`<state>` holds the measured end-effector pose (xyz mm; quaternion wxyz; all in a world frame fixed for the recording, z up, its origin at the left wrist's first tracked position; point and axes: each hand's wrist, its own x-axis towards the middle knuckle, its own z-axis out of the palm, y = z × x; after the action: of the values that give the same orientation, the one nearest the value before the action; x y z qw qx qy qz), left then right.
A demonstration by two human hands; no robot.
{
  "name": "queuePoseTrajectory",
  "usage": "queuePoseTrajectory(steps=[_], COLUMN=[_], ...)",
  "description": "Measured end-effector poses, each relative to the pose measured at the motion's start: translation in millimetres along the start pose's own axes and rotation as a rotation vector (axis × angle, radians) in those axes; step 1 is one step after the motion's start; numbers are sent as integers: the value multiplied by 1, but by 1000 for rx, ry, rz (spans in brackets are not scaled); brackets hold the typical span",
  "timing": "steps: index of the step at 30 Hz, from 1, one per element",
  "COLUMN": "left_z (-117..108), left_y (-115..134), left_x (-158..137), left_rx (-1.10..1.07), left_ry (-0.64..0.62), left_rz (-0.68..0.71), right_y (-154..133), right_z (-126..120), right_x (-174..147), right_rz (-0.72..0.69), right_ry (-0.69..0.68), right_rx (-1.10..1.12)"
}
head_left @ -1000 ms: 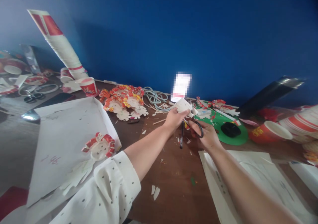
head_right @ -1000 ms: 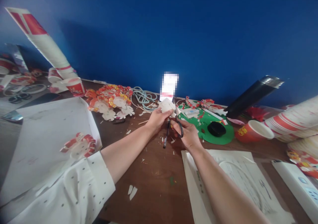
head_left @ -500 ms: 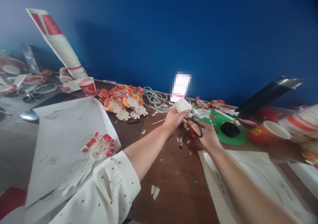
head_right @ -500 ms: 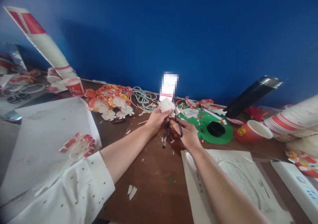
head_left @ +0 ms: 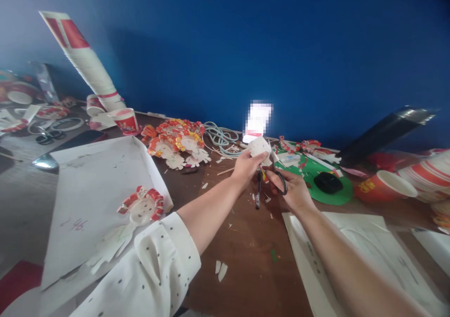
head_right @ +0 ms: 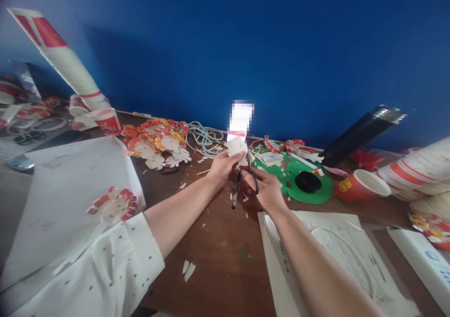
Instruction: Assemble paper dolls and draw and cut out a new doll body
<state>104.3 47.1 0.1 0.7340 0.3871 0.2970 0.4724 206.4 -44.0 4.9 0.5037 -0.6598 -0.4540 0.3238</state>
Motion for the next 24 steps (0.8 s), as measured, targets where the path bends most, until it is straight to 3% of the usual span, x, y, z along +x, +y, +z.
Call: queuePoseTrajectory(steps=[11, 24], left_z=[-5, -3], left_y=[-9, -3], left_x=[8, 3], left_rx=[110, 135], left_ry=[-42, -56], left_rz=[36, 45], right_y=[-8, -3], right_z=[-3, -4], right_x=[-2, 0], right_rz=[0, -45], right_ry=[-22, -16], right_rx=[-51, -102])
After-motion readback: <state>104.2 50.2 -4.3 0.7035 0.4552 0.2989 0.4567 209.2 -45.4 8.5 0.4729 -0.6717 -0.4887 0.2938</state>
